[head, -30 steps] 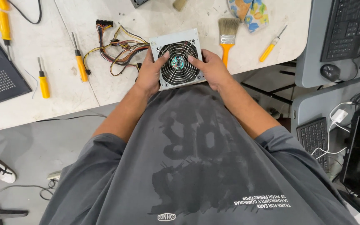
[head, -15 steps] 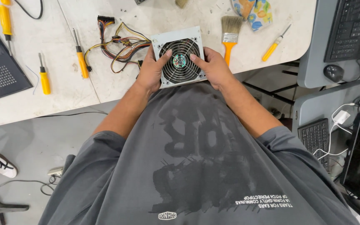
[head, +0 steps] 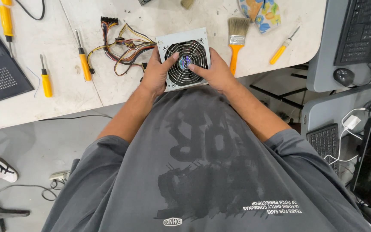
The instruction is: Cleaning and reassembling a computer power supply unit using a brush and screwdriver on a repair bench.
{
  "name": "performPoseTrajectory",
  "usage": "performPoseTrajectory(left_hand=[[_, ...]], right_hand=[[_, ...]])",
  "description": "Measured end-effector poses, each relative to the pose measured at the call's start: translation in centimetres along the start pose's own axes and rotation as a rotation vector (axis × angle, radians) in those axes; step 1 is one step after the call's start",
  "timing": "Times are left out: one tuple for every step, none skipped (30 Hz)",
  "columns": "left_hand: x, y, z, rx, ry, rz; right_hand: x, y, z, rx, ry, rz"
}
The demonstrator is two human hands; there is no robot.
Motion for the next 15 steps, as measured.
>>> performPoseTrajectory(left_hand=[[0.1, 0.0, 0.1, 0.0, -0.001, 0.0], [0.2, 0.0, 0.2, -0.018, -0.002, -0.029], [0.2, 0.0, 0.4, -0.037, -0.003, -0.058], [0.2, 0.1, 0.4, -0.035, -0.002, -0.057], [0.2, 0.3, 0.5, -0.041, -0.003, -0.068], [0.2, 0.4, 0.6, -0.047, -0.003, -0.079], [-0.2, 0.7, 0.5, -0.045, -0.001, -0.079], [-0.6, 0.9, 0.3, -0.053, -0.01, -0.07], [-1.0, 1.1, 0.1, -0.06, -0.019, -0.06], [-0.7, 0.9, 0.3, -0.06, -0.017, -0.06], [-0.5, 0.7, 0.5, -0.063, -0.013, -0.057], [-0.2, 0.5, 0.7, -0.066, -0.011, -0.055], [0.0, 0.4, 0.7, -0.067, -0.013, -0.055], [0.1, 0.3, 0.9, -0.062, -0.007, -0.083], [0.2, 0.2, 1.0, -0.056, -0.002, -0.112]], right_hand=[[-0.1, 0.0, 0.0, 0.0, 0.001, 0.0], [-0.1, 0.0, 0.0, 0.007, -0.001, 0.004], [-0.2, -0.1, 0.0, 0.015, -0.002, 0.007], [-0.1, -0.2, 0.0, 0.013, -0.004, 0.008], [-0.1, -0.2, 0.0, 0.017, -0.001, 0.032], [0.0, -0.3, 0.0, 0.021, 0.0, 0.056], [-0.1, -0.2, 0.1, 0.02, -0.001, 0.055], [-0.1, -0.2, 0.1, 0.011, -0.006, 0.065], [-0.2, -0.2, 0.1, 0.002, -0.011, 0.074], [-0.3, -0.2, 0.2, 0.003, -0.013, 0.074], [-0.4, -0.2, 0.2, -0.004, -0.024, 0.086], [-0.5, -0.2, 0.2, -0.011, -0.033, 0.099], [-0.6, -0.2, 0.2, -0.01, -0.032, 0.1], [-0.7, -0.2, 0.3, -0.015, -0.038, 0.114], [-0.8, -0.2, 0.3, -0.02, -0.045, 0.129]])
Point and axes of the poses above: each hand's wrist, its own z-axis away from the middle knuckle, its own y-axis out of the back of the hand, x = y × z, the point moved 1 cm from there along -z, towards the middle knuckle, and after that the axes turned 8 degrees about y, right-handed, at the moved point
